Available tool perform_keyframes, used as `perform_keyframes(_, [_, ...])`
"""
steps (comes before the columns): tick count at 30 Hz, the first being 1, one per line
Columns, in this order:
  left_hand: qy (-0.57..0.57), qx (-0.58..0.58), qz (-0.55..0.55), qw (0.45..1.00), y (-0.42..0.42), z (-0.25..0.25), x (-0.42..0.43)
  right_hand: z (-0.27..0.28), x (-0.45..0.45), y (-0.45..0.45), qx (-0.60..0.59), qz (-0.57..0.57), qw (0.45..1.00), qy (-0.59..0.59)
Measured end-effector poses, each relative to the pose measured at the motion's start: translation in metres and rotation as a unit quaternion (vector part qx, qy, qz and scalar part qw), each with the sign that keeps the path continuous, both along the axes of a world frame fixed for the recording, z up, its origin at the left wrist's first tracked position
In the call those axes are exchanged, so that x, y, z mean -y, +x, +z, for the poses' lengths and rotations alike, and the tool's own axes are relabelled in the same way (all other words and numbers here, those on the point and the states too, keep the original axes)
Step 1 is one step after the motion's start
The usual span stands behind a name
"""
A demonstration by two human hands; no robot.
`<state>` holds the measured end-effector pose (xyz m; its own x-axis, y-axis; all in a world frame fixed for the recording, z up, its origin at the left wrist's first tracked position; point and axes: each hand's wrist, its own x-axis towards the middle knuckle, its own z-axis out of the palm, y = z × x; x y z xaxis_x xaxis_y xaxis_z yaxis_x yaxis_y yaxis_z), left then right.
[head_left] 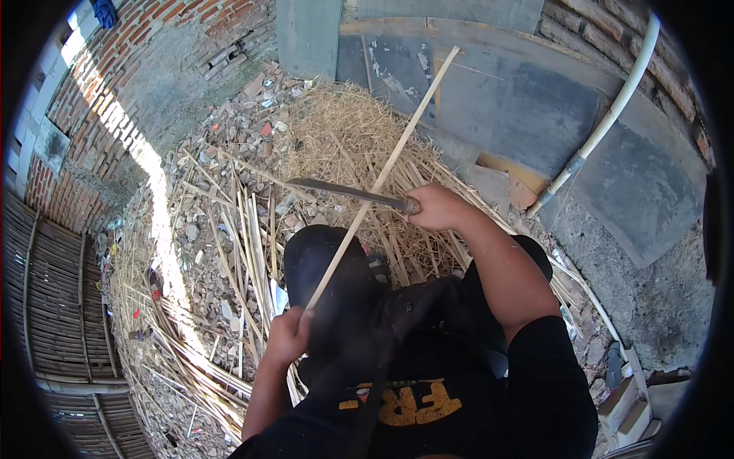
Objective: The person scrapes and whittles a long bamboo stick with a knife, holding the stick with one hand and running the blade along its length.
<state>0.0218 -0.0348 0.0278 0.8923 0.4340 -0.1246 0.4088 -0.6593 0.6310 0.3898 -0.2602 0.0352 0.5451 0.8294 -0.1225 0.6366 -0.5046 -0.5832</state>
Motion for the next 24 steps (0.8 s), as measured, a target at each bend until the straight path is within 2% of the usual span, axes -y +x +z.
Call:
perform_keyframes(4, [-0.001,0.007,0.001,1.000,-0.001,0.001,-0.001,0.017,-0.007,-0.023,0.058,0.069,0.994,-0.059])
perform_keyframes(8, [0.026,0.030,-0.005,0.999,-0.006,-0.012,-0.002,-0.008,-0.004,0.011,-0.056,0.024,0.998,-0.010])
perform_keyframes(11, [0.025,0.023,-0.002,0.999,-0.003,-0.011,-0.002,-0.036,0.003,0.039,-0.087,-0.137,0.983,0.088])
perform_keyframes(12, [0.022,0.014,0.002,1.000,-0.004,-0.009,-0.002,-0.025,0.006,0.037,-0.133,-0.173,0.973,0.078])
perform_keyframes(18, [-0.001,0.036,-0.003,0.999,-0.004,-0.010,-0.003,-0.007,0.007,0.017,-0.058,-0.094,0.992,0.060])
perform_keyframes(22, [-0.013,0.022,-0.002,1.000,-0.003,-0.009,-0.004,0.001,-0.004,-0.009,0.021,0.015,0.999,-0.038])
perform_keyframes(24, [-0.015,0.026,-0.004,1.000,-0.003,-0.007,-0.005,0.010,-0.007,-0.019,0.034,0.053,0.997,-0.036])
